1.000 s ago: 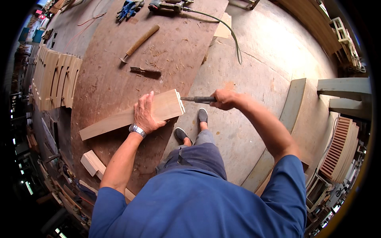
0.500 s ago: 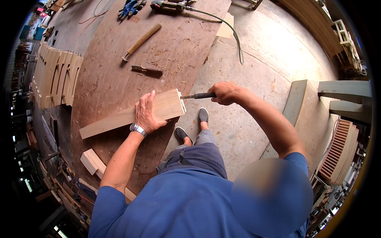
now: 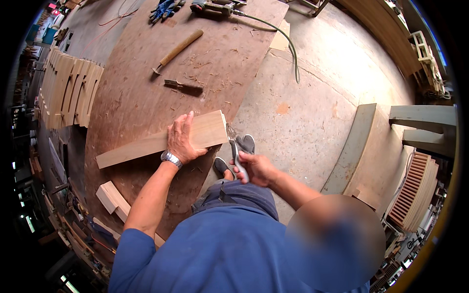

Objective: The person assembles wooden frames by picking up planks from a stack, placing them on a workbench, and joining them with a chisel and pliers. The person repeatedly handles multiple planks, aligns them into rectangular frames, and secures the joints.

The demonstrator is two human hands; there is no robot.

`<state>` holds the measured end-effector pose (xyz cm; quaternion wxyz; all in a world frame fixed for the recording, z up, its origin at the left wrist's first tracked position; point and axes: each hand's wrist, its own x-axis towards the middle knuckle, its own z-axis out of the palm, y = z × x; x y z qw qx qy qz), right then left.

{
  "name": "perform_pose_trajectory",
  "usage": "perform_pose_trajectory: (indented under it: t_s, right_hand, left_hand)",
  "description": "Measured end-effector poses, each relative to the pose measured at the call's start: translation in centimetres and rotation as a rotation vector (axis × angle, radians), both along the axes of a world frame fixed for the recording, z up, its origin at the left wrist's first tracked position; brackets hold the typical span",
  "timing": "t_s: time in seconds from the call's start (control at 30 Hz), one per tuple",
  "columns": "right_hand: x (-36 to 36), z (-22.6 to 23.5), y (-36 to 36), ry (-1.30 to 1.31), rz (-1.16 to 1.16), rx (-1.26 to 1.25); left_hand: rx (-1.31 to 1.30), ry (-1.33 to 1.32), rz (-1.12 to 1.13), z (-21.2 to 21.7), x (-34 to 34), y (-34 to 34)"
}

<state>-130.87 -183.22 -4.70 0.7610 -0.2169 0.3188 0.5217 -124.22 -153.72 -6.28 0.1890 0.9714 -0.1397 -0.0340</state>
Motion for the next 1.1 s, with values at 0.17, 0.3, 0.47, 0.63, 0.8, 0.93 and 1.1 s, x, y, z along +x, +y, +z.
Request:
perform_pose_trajectory:
  t_s: [0.17,0.3,0.47,0.63,0.8,0.93,1.1]
  right_hand:
    - [-3.2,-1.9,3.3,-0.096,-0.253,-0.112]
    - [0.1,-3.7,-2.6,-0.876,0.405,-0.858]
    - [6.9,-0.4,-5.6,-1.136,0.808,-1.022]
    - [10.3,0.3,-6.3,-1.245,0.94,-0.988]
    - [12.2,0.4,-6.7,-1.328,1.018,-0.963]
    - [14.1,-0.4,-7.4,-1.502,1.121,-0.97]
    - [15.7,-1.5,-7.8,-1.428,1.188,-0.908]
  left_hand:
    - [-0.001,-0.007,-0.002,-0.3,-0.2,0.1]
    - [-0.013,-0.016,-0.009,-0.4,0.0,0.2]
    - [-0.01,-0.006,-0.005,-0.2,0.1,0.0]
    - [-0.003,-0.006,-0.005,-0.2,0.1,-0.1]
    - [-0.004,0.001,-0.003,-0.3,0.1,-0.1]
    - [-0.002,0.006,-0.003,-0.3,0.1,-0.1]
    - [-0.001,0.03,0.005,0.0,0.2,-0.1]
